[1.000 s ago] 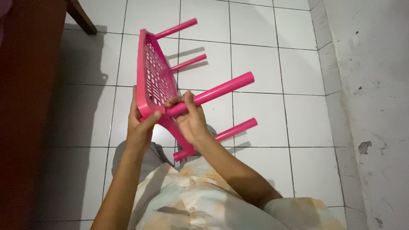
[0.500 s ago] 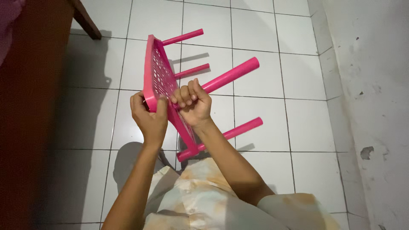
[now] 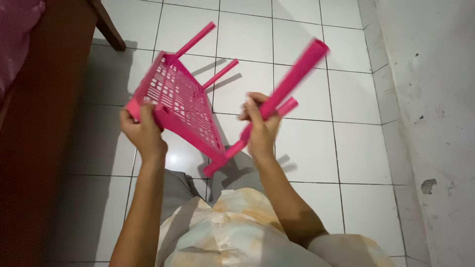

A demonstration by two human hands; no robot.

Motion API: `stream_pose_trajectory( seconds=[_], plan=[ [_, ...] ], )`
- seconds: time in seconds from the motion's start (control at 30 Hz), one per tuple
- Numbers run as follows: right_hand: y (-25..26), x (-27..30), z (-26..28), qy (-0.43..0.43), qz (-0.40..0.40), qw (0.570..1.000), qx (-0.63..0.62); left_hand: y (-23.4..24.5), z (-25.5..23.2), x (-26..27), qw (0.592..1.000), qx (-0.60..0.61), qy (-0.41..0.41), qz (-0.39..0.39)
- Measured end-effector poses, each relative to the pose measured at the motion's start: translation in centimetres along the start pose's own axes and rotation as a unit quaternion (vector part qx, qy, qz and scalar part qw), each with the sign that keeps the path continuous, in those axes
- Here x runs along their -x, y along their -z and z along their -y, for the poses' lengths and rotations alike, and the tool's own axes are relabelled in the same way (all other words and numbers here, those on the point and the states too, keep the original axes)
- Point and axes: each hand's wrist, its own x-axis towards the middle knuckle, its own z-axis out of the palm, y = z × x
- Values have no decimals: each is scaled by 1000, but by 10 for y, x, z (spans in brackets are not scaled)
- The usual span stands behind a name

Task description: The person assembles pink plastic stools by inserting cylindrical legs into the corners of rectangular trays. They repeatedly pick up trays and legs, insert the legs, and stack completed units on the floor.

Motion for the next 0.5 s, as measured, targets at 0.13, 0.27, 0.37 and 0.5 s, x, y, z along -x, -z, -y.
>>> stream_pose_trajectory(
  seconds=[0.13, 0.27, 0.37, 0.5],
  plan=[
    [38, 7, -9, 160, -142, 976, 33, 14, -9, -14, 998, 13, 35, -53],
    [51, -7, -44, 45, -140, 989, 26, 23, -14, -23, 996, 39, 53, -57],
    [45, -21, -76, -19, -83, 996, 7, 27, -15, -22, 995, 48, 68, -62],
    [41, -30, -101, -133, 77, 974, -168, 34, -18, -32, 992, 42, 93, -70]
  ],
)
